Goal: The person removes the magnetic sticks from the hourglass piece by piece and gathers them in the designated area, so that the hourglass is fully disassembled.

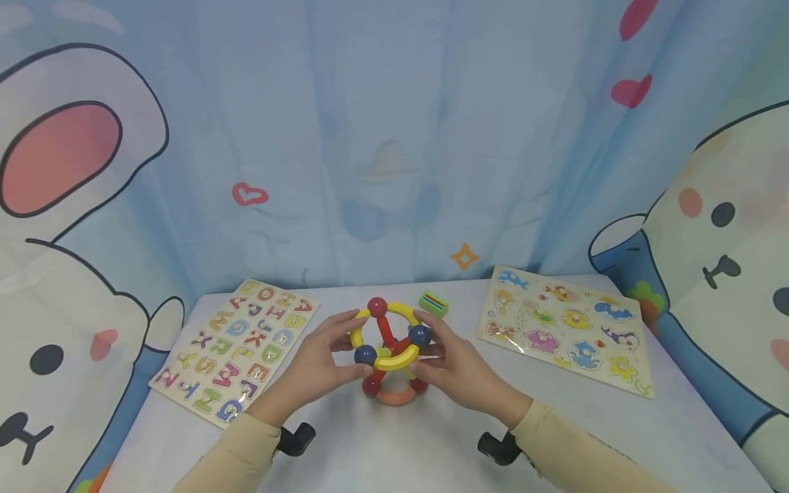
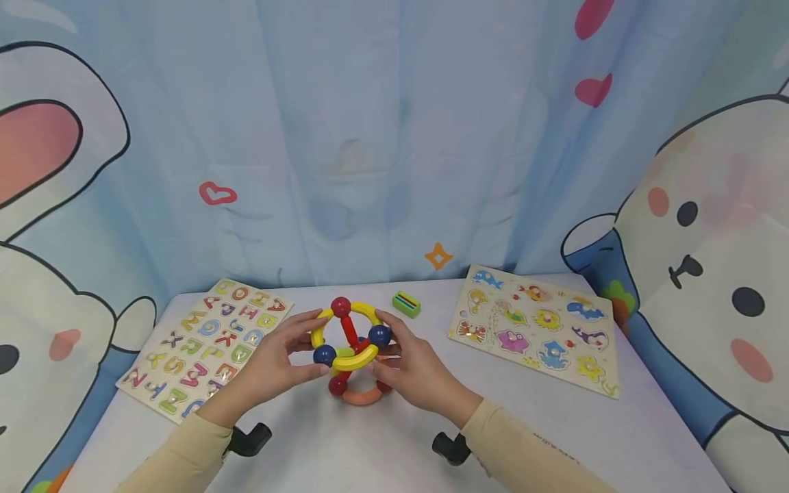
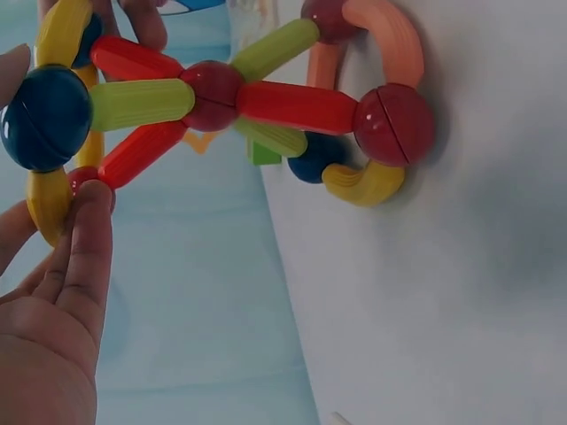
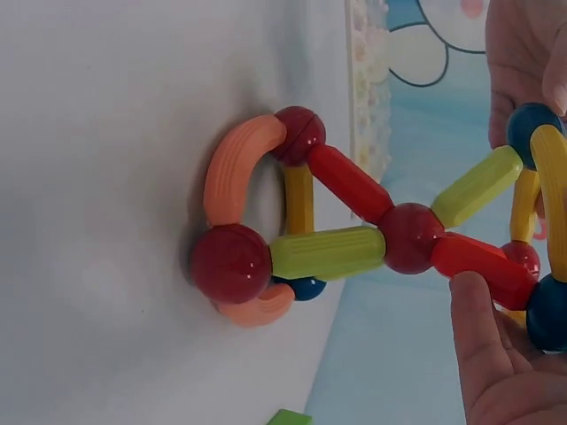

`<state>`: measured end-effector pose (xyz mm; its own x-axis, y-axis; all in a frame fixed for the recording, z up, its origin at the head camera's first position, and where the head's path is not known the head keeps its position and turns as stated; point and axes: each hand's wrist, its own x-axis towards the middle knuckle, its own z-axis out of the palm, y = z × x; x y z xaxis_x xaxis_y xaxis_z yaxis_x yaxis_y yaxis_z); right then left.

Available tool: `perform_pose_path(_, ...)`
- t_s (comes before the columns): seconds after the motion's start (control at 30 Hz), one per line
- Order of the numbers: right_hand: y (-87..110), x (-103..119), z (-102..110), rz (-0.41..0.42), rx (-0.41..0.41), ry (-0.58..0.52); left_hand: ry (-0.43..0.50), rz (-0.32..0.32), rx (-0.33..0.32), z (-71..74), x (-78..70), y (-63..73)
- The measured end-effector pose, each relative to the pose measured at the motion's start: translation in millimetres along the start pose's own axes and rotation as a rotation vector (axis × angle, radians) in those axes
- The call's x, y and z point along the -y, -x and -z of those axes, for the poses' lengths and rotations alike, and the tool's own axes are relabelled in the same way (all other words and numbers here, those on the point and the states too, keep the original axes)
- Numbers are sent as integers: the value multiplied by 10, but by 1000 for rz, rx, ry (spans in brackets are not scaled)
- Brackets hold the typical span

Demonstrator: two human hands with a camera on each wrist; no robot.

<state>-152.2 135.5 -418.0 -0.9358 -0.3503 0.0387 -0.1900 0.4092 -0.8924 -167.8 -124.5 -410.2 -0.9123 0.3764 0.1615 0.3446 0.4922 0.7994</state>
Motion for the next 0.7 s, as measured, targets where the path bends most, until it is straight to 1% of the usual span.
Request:
perform_pose_path(0.13,-2,-17,1,-5,14,-79,34,21,3,-9,17,-1)
perform_pose_path(0.37,-13,-28,28,45,41,-105,47,51,-1,-29,-4,25)
perform_pose_path(0.53,-18,-52,63,41,54,-148,24,46,-20,-50,-27,66)
perform_pose_path(0.63,-6,-58,72,23,45,-156,17,36,-27,-46,-20,89)
perform_pose_path(0.7,6,-56,60,5,29,-162,13,30,-17,-31,-8,90)
